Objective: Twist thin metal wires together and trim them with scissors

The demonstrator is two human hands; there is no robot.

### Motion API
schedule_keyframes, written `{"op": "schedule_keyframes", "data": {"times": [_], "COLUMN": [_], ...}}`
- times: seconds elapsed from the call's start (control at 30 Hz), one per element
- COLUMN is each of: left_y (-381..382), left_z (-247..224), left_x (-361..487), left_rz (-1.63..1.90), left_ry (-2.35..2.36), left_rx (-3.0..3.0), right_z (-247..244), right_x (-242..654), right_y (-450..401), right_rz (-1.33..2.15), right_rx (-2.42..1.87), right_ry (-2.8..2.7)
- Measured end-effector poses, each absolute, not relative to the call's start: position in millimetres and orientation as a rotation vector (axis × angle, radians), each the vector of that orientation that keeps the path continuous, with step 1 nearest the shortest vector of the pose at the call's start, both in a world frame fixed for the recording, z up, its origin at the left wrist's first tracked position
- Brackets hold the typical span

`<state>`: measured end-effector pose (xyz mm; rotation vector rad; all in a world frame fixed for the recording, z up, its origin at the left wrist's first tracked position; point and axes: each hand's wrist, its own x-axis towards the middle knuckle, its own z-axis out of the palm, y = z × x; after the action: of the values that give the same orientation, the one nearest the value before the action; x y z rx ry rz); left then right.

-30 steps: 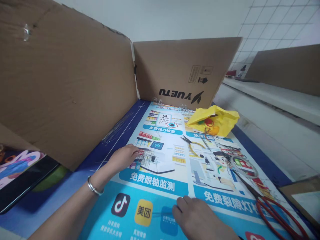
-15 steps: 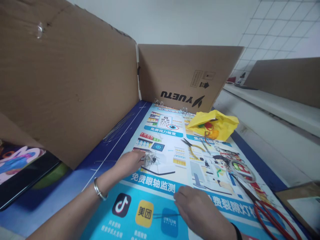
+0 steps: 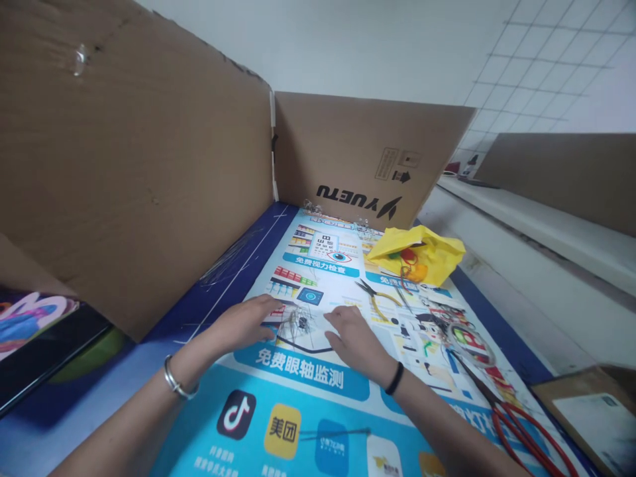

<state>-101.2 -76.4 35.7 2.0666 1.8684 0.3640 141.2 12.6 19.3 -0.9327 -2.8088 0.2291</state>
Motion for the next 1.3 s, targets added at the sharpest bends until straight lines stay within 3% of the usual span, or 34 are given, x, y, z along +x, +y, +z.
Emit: {"op": "schedule_keyframes", "data": {"times": [0.27, 0.6, 1.3], "left_y": [-68.7, -69.5, -52.4], "left_z": [15.7, 26.2, 3.2], "left_x": [-91.8, -112.4, -66.8], "left_rz": [0.459, 0.469, 0.456], "left_ry": [1.833, 1.637, 1.562], "left_rx": [2.113, 2.243, 2.383], "right_z": [1.4, -20.8, -21.1], "right_x": [100.8, 106.7, 105.5], "right_y": [13.0, 32.8, 38.6], "right_rz": [0.164, 0.613, 0.823], "right_rx": [-0.851, -0.779, -0.847], "right_ry": [-2.8, -2.414, -2.032]}}
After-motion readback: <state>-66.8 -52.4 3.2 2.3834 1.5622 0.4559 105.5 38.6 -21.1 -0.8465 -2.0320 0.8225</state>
